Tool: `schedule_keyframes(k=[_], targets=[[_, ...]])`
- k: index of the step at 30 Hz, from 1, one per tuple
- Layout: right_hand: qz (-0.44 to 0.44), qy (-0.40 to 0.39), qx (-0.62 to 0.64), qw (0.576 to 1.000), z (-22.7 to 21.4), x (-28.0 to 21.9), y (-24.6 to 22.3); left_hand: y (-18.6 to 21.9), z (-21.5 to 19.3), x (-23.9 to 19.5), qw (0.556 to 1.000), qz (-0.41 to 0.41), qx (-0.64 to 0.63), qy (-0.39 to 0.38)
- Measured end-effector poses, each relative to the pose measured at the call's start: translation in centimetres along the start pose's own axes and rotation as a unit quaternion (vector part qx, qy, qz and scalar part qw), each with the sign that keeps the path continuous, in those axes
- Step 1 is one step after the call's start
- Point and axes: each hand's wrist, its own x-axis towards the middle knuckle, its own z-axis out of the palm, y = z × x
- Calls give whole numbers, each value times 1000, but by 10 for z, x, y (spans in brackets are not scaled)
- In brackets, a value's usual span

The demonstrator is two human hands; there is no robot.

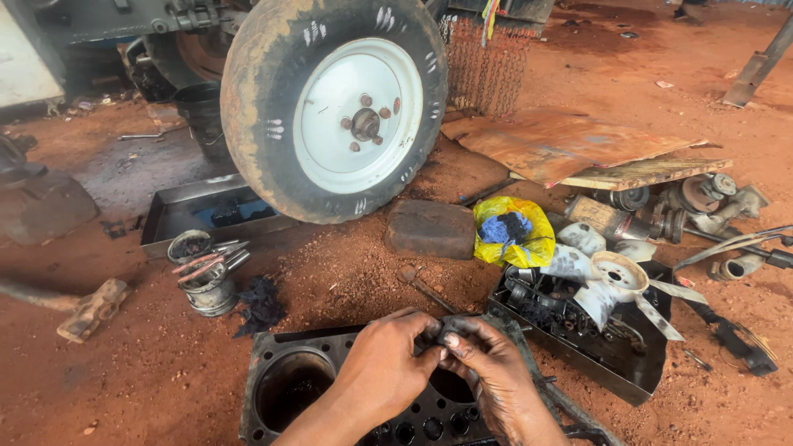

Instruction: The person scrubs the inside of three cylinders in an engine block using a dark abrasive pad. They repeatedly wipe the cylinder walls and the flat surface between them, removing grime and oil residue.

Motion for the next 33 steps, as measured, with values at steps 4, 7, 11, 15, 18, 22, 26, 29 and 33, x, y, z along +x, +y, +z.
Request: schedule_keyframes(k=[4,7,11,15,18,22,26,29,33], targets=[[-64,9,-24,998,-18,14,8,-5,6,3,992,-24,113,-47],[-107,72,-145,981,-37,24,1,-24,18,9,976,-41,206,-59],[-85,214,-447,864,-60,28,-8,-81,34,8,956,-98,267,-65],[31,259,-620,740,-72,29,10,-139,67,-9,925,-178,301,-146],[-8,240,-712,660,-78,40,28,-168,95,-20,935,-138,309,-107],[-5,222,-738,637,-92,59,39,-189,115,-18,951,-188,246,-19],[-49,206,-756,619,-96,57,52,-197,122,-25,956,-186,225,8],[-133,198,-749,618,-88,68,56,-203,121,-18,959,-181,216,23],[-197,166,-773,580,-88,86,57,-216,120,-10,958,-190,214,-26]])
